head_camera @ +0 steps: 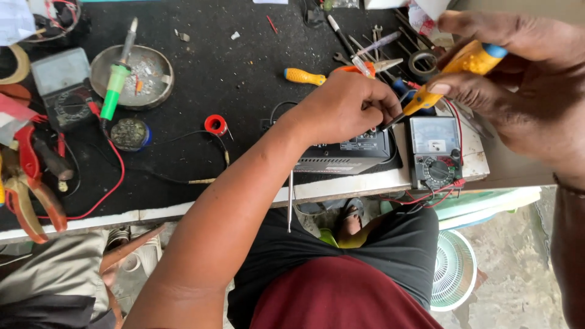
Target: Completing the assembly of an audio amplifier by using a screwdriver to fasten the back panel.
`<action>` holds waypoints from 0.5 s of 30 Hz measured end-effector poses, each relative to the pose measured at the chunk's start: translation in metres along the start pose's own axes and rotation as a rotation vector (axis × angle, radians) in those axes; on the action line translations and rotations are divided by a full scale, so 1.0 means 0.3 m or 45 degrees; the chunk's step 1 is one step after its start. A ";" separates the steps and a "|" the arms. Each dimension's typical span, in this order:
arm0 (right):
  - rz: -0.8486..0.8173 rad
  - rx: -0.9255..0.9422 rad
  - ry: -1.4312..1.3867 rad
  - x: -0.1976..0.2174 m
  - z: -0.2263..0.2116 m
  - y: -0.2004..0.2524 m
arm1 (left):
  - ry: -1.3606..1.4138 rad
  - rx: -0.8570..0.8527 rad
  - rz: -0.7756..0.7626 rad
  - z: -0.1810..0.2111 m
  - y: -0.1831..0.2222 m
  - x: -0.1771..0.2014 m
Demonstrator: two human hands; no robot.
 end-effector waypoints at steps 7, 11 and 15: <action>-0.038 0.107 -0.005 0.001 -0.083 -0.010 | -0.008 0.008 -0.006 0.003 -0.004 0.002; -0.019 0.087 -0.015 -0.002 0.002 -0.006 | -0.006 -0.009 0.007 -0.003 -0.003 -0.001; 0.132 0.134 0.019 0.020 0.099 0.027 | 0.045 0.052 -0.027 0.007 0.007 -0.007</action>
Point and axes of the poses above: each hand's wrist, its own y-axis away from the middle knuckle, its own x-axis out of the back of the hand, z = x × y, the point moved 9 cm from there along -y, towards the middle knuckle, and after that the axes turned 9 degrees about y, right-handed, at the moved point
